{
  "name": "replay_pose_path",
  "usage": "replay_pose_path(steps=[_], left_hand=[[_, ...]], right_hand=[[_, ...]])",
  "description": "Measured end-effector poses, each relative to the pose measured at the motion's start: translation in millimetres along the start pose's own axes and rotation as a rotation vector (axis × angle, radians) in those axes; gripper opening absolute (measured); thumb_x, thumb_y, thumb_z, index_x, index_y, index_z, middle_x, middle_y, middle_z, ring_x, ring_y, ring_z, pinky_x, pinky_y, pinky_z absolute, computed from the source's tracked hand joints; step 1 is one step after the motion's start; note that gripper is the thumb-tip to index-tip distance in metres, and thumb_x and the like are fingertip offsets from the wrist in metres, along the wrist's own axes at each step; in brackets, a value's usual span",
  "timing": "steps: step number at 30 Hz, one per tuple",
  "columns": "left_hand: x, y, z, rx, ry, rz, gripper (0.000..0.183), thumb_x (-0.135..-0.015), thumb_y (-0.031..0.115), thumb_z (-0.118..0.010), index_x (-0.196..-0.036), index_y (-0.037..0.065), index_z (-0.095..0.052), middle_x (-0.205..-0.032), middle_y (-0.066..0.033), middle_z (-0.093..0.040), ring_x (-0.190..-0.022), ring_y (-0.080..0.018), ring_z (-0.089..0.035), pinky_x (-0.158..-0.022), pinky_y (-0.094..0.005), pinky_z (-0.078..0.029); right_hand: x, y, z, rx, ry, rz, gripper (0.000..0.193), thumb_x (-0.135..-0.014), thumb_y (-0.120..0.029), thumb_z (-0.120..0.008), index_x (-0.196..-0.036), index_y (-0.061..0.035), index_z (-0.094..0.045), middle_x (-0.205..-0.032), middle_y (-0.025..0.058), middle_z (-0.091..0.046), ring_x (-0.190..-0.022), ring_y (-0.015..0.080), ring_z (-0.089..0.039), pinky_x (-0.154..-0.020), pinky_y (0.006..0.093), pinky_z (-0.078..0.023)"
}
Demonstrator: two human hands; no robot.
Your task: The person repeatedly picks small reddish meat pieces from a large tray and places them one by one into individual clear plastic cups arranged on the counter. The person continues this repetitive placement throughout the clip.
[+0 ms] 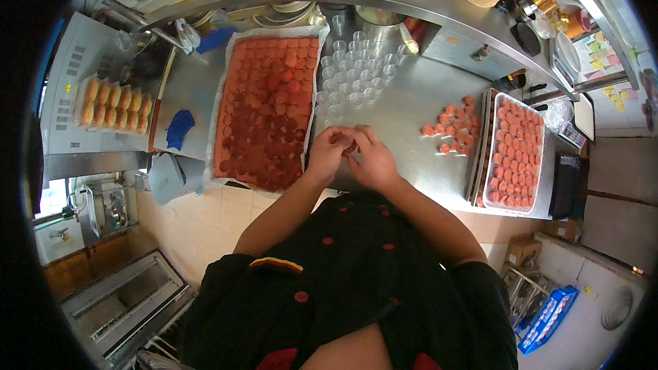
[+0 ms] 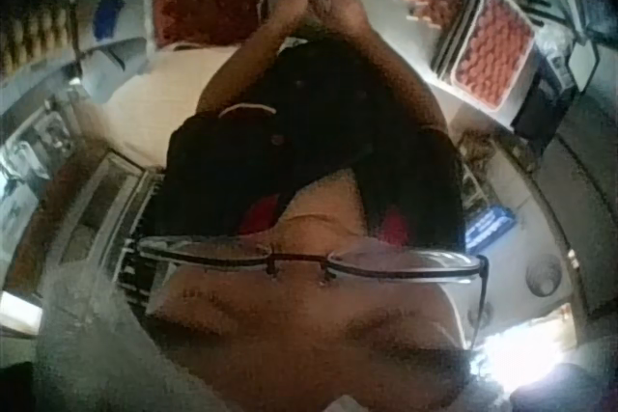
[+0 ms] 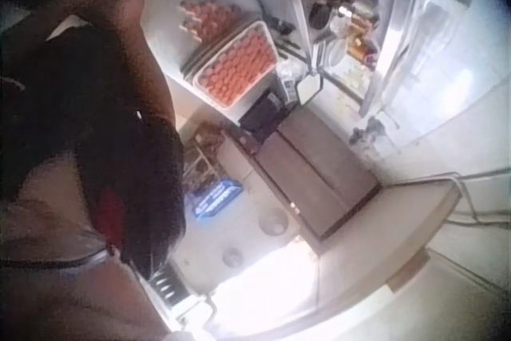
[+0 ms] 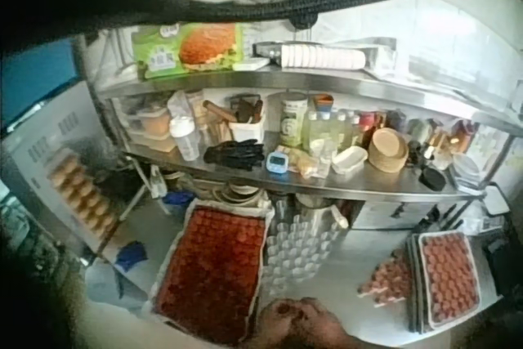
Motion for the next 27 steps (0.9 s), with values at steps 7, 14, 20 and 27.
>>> replay_pose_path(steps=[7,14,20,27], left_hand=[[-19,-16,1,-0.403,0.077,-0.102,0.017,-0.099,0.002,-0.063,-0.116,-0.001,-0.063,-0.105,-0.0088,-0.070,-0.090,-0.0170,-0.068,-0.081,-0.0320,-0.056],[-26,-24,-13,-0.571,0.006,-0.063,0.029,-0.093,0.015,-0.073,-0.118,0.001,-0.068,-0.105,-0.0105,-0.075,-0.091,-0.0209,-0.072,-0.085,-0.0345,-0.057],[-38,-58,-3,-0.562,-0.027,-0.130,0.033,-0.094,0.022,-0.072,-0.122,0.004,-0.071,-0.113,-0.0103,-0.075,-0.098,-0.0216,-0.071,-0.090,-0.0358,-0.056],[-36,-35,97,-0.823,0.237,-0.092,0.032,-0.094,0.023,-0.070,-0.120,0.005,-0.073,-0.114,-0.0133,-0.075,-0.102,-0.0256,-0.072,-0.091,-0.0366,-0.056]], right_hand=[[2,7,2,0.038,0.020,0.034,0.057,-0.078,-0.003,-0.079,-0.130,-0.0109,-0.055,-0.126,0.0148,-0.058,-0.091,0.0303,-0.068,-0.080,0.0418,-0.058],[5,21,11,0.048,0.064,0.015,0.056,-0.079,-0.003,-0.077,-0.131,-0.0103,-0.058,-0.128,0.0160,-0.060,-0.099,0.0337,-0.070,-0.083,0.0410,-0.060],[38,127,13,0.199,-0.030,-0.244,0.050,-0.081,-0.010,-0.080,-0.128,-0.0109,-0.063,-0.129,0.0149,-0.062,-0.113,0.0361,-0.064,-0.097,0.0447,-0.055],[81,276,68,0.842,-0.086,-0.511,0.053,-0.090,-0.034,-0.077,-0.138,-0.0169,-0.060,-0.146,0.0115,-0.052,-0.135,0.0380,-0.048,-0.113,0.0502,-0.042]])
Point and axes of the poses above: each hand's wrist, its own x-axis away from the middle knuckle, its own z-axis out of the back of the hand, y = z × x, the point moved 9 cm from there along -x, towards the middle knuckle
